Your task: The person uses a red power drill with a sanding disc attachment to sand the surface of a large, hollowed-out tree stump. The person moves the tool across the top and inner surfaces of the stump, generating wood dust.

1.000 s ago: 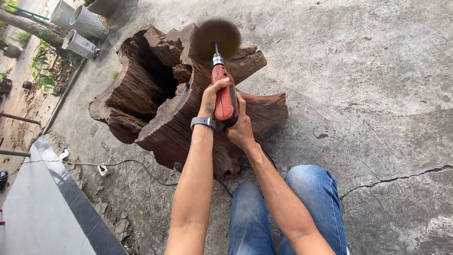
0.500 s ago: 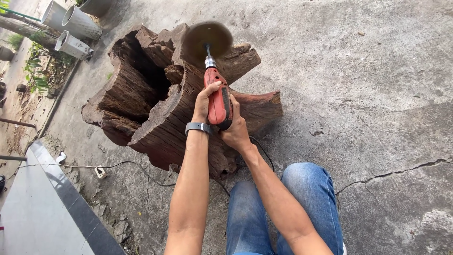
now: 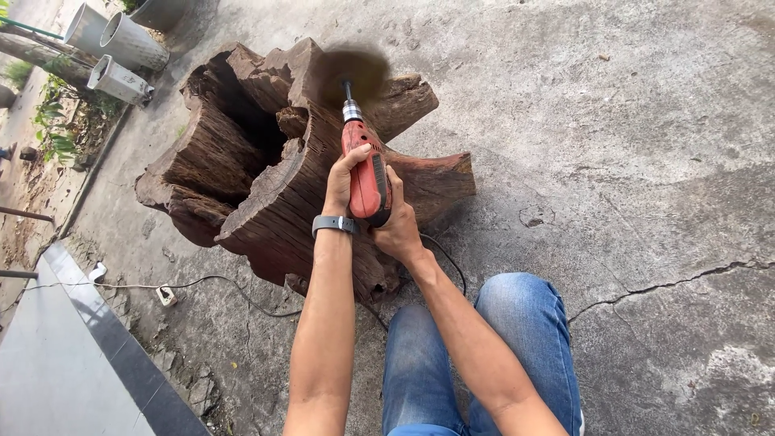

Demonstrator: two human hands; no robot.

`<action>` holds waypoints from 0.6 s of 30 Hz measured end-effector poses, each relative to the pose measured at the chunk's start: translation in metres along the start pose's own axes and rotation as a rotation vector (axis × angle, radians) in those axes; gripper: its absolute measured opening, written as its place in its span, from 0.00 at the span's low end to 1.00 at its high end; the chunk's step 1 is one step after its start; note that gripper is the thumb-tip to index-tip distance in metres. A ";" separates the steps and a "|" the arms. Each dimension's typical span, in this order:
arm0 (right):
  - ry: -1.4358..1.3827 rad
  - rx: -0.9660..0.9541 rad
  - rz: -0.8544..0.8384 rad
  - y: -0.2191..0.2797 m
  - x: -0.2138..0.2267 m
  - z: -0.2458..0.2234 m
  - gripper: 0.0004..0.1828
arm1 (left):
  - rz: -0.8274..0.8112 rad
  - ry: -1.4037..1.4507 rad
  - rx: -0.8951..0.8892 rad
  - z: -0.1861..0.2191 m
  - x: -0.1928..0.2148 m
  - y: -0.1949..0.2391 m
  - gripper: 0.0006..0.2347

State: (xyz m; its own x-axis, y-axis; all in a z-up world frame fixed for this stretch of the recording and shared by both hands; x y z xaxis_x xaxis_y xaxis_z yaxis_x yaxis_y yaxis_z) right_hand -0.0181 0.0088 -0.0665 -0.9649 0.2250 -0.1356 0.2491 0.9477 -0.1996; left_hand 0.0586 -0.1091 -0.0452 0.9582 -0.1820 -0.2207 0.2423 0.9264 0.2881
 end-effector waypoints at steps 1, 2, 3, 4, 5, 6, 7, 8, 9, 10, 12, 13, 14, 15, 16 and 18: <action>0.000 0.000 0.003 0.002 0.000 -0.002 0.59 | -0.003 -0.001 0.001 0.002 -0.001 0.002 0.16; -0.012 -0.002 0.004 0.003 -0.001 -0.004 0.59 | 0.005 -0.004 -0.014 0.005 -0.001 0.005 0.16; -0.025 -0.005 0.005 0.004 -0.002 -0.007 0.60 | 0.013 -0.006 -0.029 0.009 -0.001 0.007 0.16; -0.025 -0.003 0.002 0.004 -0.004 -0.007 0.60 | 0.015 -0.005 -0.032 0.010 -0.001 0.010 0.16; -0.021 -0.014 0.000 0.005 -0.005 -0.007 0.60 | 0.017 0.008 -0.021 0.010 -0.001 0.013 0.16; -0.016 -0.028 0.001 0.007 -0.006 -0.006 0.61 | 0.016 0.020 -0.007 0.008 -0.002 0.016 0.16; -0.016 -0.028 0.001 0.008 -0.007 -0.005 0.61 | 0.016 0.020 -0.006 0.007 0.000 0.016 0.16; -0.016 -0.032 0.007 0.009 -0.007 -0.004 0.61 | 0.015 0.009 -0.004 0.007 0.000 0.014 0.16; -0.016 -0.037 0.012 0.009 -0.007 -0.003 0.61 | 0.015 -0.002 -0.002 0.006 0.001 0.013 0.16; -0.014 -0.036 0.012 0.011 -0.007 -0.004 0.61 | 0.014 0.000 -0.002 0.006 0.002 0.012 0.16; -0.023 -0.034 0.022 0.013 -0.008 -0.005 0.61 | 0.026 -0.002 -0.008 0.007 0.004 0.009 0.17; -0.023 -0.033 0.023 0.013 -0.009 -0.005 0.61 | 0.025 -0.003 -0.009 0.009 0.001 0.013 0.17; -0.023 -0.027 0.028 0.014 -0.009 -0.005 0.61 | 0.027 0.001 -0.003 0.010 -0.001 0.018 0.17; -0.023 -0.021 0.034 0.015 -0.010 -0.005 0.61 | 0.030 0.005 0.003 0.011 -0.004 0.023 0.17; -0.022 -0.018 0.034 0.016 -0.010 -0.011 0.61 | 0.028 0.005 0.000 0.013 -0.005 0.024 0.17; -0.024 -0.024 0.041 0.018 -0.007 -0.020 0.61 | 0.026 -0.011 0.006 0.014 -0.009 0.028 0.19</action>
State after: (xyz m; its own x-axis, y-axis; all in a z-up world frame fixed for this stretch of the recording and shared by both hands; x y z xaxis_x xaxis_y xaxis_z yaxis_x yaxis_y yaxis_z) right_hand -0.0082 0.0288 -0.0494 -0.9515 0.2584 -0.1667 0.2859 0.9430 -0.1701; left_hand 0.0591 -0.0860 -0.0223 0.9657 -0.1615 -0.2032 0.2183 0.9288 0.2993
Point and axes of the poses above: each hand's wrist, its own y-axis away from the middle knuckle, its own x-axis out of the back of the hand, z = x × y, the point moved 5 cm from there along -y, towards the middle knuckle, and after that the axes turned 6 degrees about -z, right-handed, at the moved point
